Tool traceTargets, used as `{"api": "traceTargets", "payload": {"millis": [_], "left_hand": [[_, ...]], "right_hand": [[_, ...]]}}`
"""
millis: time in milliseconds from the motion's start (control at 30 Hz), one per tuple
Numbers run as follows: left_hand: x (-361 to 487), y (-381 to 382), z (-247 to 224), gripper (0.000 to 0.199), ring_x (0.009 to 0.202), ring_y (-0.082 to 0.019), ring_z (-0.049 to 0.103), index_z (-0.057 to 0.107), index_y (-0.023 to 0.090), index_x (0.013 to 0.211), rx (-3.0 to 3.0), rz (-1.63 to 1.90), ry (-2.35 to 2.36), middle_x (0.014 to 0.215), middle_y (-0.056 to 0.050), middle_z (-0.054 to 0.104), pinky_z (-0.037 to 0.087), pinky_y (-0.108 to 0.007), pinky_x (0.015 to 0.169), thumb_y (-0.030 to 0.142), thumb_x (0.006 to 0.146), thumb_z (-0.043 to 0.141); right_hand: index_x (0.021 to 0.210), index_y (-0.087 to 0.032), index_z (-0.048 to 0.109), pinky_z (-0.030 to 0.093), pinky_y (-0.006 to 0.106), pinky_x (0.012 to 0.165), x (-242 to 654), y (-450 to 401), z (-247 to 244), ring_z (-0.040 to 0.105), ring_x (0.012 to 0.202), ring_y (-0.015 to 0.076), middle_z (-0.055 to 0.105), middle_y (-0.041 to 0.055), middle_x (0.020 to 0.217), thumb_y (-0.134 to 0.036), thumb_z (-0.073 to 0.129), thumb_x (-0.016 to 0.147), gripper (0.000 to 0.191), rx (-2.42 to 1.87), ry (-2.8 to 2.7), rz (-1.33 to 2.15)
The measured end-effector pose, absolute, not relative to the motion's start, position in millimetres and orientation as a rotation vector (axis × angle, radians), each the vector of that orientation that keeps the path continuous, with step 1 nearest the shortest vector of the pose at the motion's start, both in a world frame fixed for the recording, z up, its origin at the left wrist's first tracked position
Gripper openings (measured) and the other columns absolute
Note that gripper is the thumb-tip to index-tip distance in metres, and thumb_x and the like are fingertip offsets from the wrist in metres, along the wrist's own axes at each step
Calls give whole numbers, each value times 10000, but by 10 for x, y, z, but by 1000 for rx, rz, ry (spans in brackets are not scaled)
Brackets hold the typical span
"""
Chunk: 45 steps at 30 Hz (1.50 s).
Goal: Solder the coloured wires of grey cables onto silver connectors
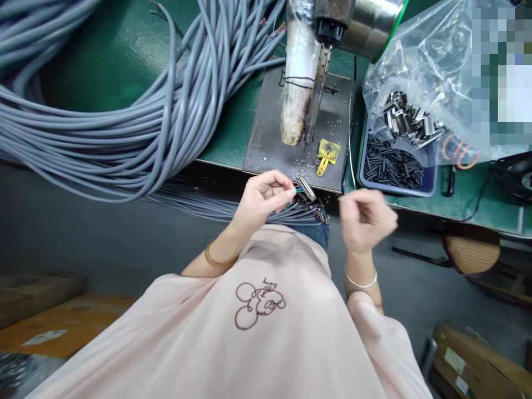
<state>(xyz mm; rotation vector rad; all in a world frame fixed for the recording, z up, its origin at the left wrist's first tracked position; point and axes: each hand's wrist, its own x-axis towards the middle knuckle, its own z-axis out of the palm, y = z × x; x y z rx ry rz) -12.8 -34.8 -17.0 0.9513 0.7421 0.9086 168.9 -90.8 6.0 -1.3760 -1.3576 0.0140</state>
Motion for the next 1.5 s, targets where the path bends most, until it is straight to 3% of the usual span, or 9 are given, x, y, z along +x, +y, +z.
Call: {"api": "traceTargets", "payload": {"millis": [67, 133, 233, 300, 367, 600, 867, 1133, 1500], "left_hand": [[-148, -325, -202, 300, 425, -21, 492, 593, 148, 797, 903, 901, 724, 678, 10, 657, 364, -150, 394, 363, 780, 802], [-160, -303, -224, 319, 420, -44, 540, 575, 153, 805, 856, 884, 692, 705, -9, 695, 394, -163, 387, 371, 776, 807], [-163, -280, -227, 329, 407, -39, 539, 565, 155, 800, 808, 873, 652, 733, -16, 718, 394, -159, 379, 359, 766, 820], [-161, -270, -221, 328, 394, -21, 509, 566, 154, 801, 796, 866, 644, 734, -9, 716, 371, -148, 372, 352, 763, 826], [-159, -265, -220, 327, 390, -14, 497, 571, 154, 802, 799, 862, 642, 730, -2, 707, 363, -143, 368, 351, 761, 829], [-107, -271, -266, 280, 416, -32, 551, 591, 149, 792, 935, 896, 705, 666, 40, 594, 379, -133, 366, 331, 789, 803], [-16, -190, -270, 206, 425, 14, 416, 579, 150, 735, 977, 1074, 798, 741, 28, 587, 310, -122, 373, 235, 790, 758], [35, -149, -248, 122, 538, -17, 450, 605, 150, 741, 1136, 1198, 818, 751, 23, 598, 422, -129, 509, 162, 803, 710], [71, -151, -194, 130, 588, -31, 492, 562, 158, 730, 1175, 1243, 854, 774, 21, 577, 453, -139, 560, 128, 802, 666]], "right_hand": [[894, -272, 667, 233, 266, 380, 1689, -894, 128, 317, 356, 80, 399, -80, 516, -276, 563, 893, 104, -1215, -1139, 20], [1055, -292, 637, 222, 259, 362, 1668, -901, 161, 339, 338, 83, 433, -92, 521, -254, 558, 900, 178, -1193, -1100, 30], [1161, -298, 608, 438, 260, 442, 1610, -946, 126, 640, 510, 119, 731, -35, 792, -189, 592, 931, 255, -1365, -1212, 46], [1070, -274, 656, 577, 300, 608, 1571, -967, 66, 745, 700, 160, 776, -8, 914, -164, 643, 915, 191, -1445, -1351, 79], [942, -246, 676, 621, 332, 738, 1538, -960, 4, 765, 848, 187, 778, 5, 931, -154, 700, 877, 115, -1467, -1498, 130], [899, -232, 643, 616, 308, 782, 1467, -821, -145, 749, 883, 163, 774, 25, 961, -106, 681, 870, 135, -1421, -1658, 14], [844, -231, 577, 597, 320, 799, 1486, -717, -173, 738, 909, 169, 763, 31, 1001, -80, 674, 833, 180, -1342, -1663, 55], [831, -231, 559, 592, 313, 786, 1497, -650, -137, 728, 887, 161, 756, 19, 987, -86, 679, 822, 188, -1323, -1642, 47], [813, -226, 558, 578, 316, 759, 1500, -613, -110, 708, 853, 155, 739, 6, 939, -87, 684, 821, 188, -1333, -1641, 15]]}}
